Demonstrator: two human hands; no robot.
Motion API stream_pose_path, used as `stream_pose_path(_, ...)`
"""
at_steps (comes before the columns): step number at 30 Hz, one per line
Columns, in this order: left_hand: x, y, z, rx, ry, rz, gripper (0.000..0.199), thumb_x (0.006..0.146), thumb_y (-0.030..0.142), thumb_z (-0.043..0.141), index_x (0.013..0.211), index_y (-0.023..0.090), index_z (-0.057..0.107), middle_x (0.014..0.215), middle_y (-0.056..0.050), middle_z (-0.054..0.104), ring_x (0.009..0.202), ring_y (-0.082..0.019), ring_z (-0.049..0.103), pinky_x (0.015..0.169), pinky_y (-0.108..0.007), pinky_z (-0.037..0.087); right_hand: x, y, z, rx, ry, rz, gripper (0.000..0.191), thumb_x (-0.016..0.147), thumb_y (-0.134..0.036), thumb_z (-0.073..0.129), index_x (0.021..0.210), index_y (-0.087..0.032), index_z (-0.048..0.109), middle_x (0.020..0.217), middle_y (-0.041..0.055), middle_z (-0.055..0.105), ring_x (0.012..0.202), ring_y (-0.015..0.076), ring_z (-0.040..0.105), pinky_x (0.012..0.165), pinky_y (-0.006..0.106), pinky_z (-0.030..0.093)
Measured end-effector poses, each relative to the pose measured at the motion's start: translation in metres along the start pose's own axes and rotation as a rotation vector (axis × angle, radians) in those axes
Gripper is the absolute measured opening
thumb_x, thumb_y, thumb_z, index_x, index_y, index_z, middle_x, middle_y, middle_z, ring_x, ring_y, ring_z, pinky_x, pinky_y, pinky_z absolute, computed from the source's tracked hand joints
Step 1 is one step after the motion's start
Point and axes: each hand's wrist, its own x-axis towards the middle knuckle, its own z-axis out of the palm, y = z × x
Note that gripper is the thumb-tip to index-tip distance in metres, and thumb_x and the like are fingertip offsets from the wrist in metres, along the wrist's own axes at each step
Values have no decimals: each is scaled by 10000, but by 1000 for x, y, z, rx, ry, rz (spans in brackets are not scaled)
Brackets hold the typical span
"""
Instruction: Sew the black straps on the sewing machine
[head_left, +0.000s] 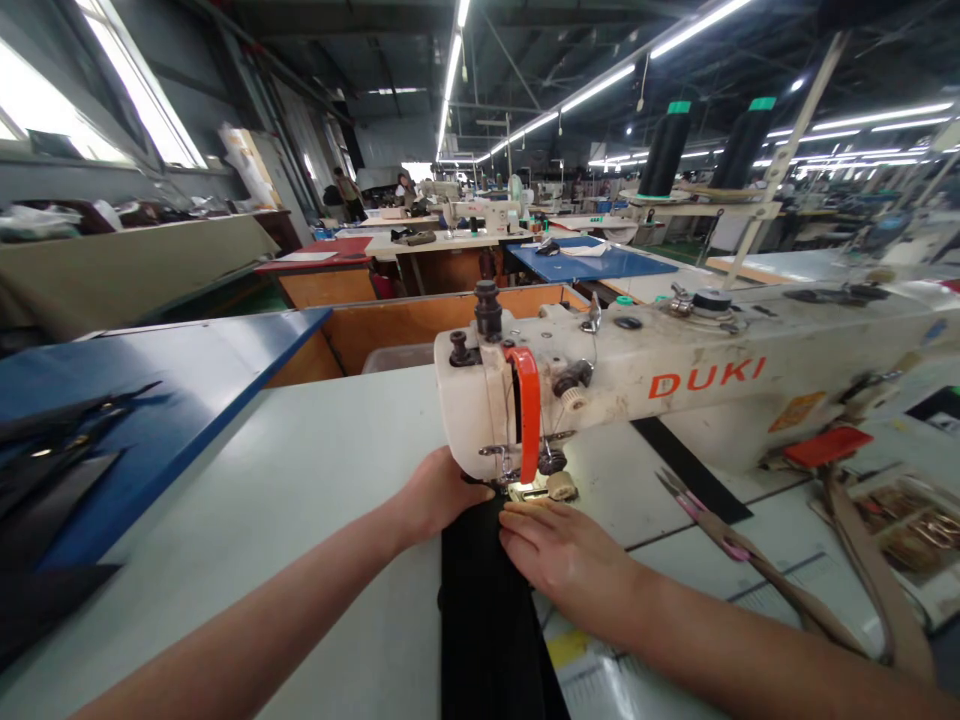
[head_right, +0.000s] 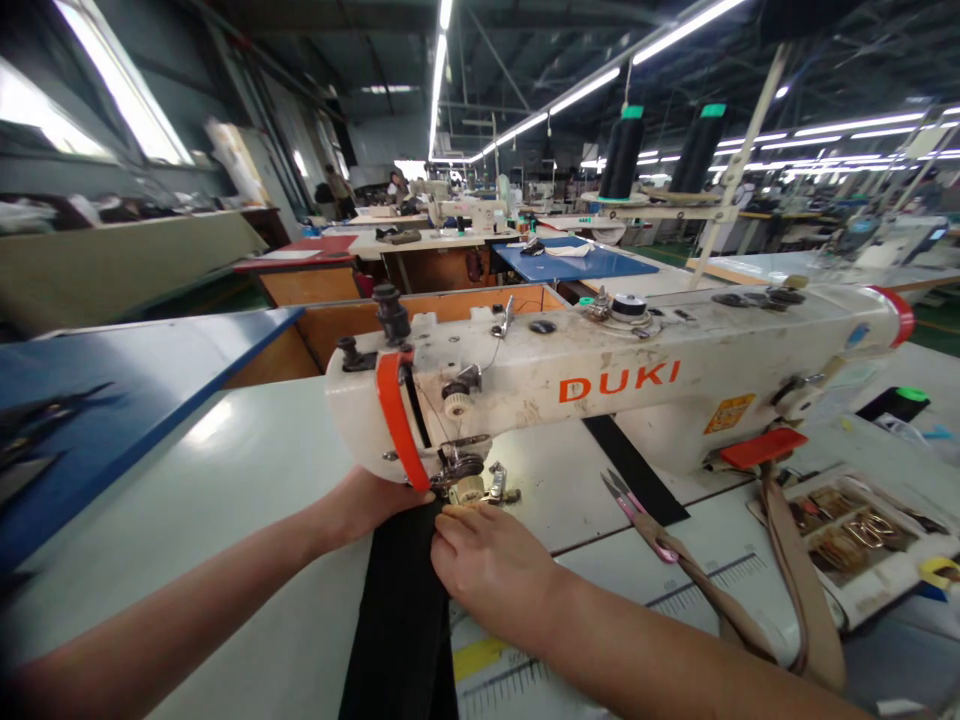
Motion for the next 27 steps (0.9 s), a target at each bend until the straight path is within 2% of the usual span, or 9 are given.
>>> stream_pose_path(7, 3, -6, 1, 33, -8, -4, 307, 651, 221, 624, 941, 170, 708, 975, -39, 752, 988, -292, 668, 834, -350, 538, 2, 2, -1, 10, -22, 28, 148, 925, -87, 544, 1040, -102, 636, 1165, 121, 658, 1085, 201, 607, 998, 327, 454)
stream_pose_path(14, 3, -4, 1, 77, 13, -11, 205, 660, 226, 627, 841, 167, 700, 822, -28, 752, 928, -290, 682, 820, -355, 538, 5, 2, -6, 0, -37, 21, 109, 924, -98, 547, 976, -107, 642, 1124, 116, 666, 1069, 211, 604, 1033, 346, 413)
stream_pose_path(21, 4, -3, 4, 144, 49, 1, 180, 710, 165, 656, 887, 145, 680, 858, -40, 743, 825, -228, 697, 817, -364, 534, 6, 3, -7, -15, -44, 17, 117, 930, -103, 543, 967, -106, 654, 1127, 125, 661, 1057, 216, 600, 1026, 364, 412)
stream_pose_path(25, -5, 1, 6, 217, 125, 0, 119, 749, 167, 632, 860, 144, 664, 846, -55, 728, 831, -242, 694, 819, -389, 543, 7, 3, -6, -10, -40, 7, 112, 924, -97, 552, 962, -102, 658, 1122, 128, 663, 1059, 220, 598, 1027, 368, 407)
stream_pose_path(27, -24, 5, 8, 272, 209, 7, 130, 774, 178, 591, 882, 140, 651, 960, -104, 714, 957, -291, 668, 884, -447, 520, 7, 3, -6, -10, -33, 9, 115, 921, -92, 554, 971, -96, 658, 1114, 131, 666, 1057, 223, 600, 1021, 368, 412)
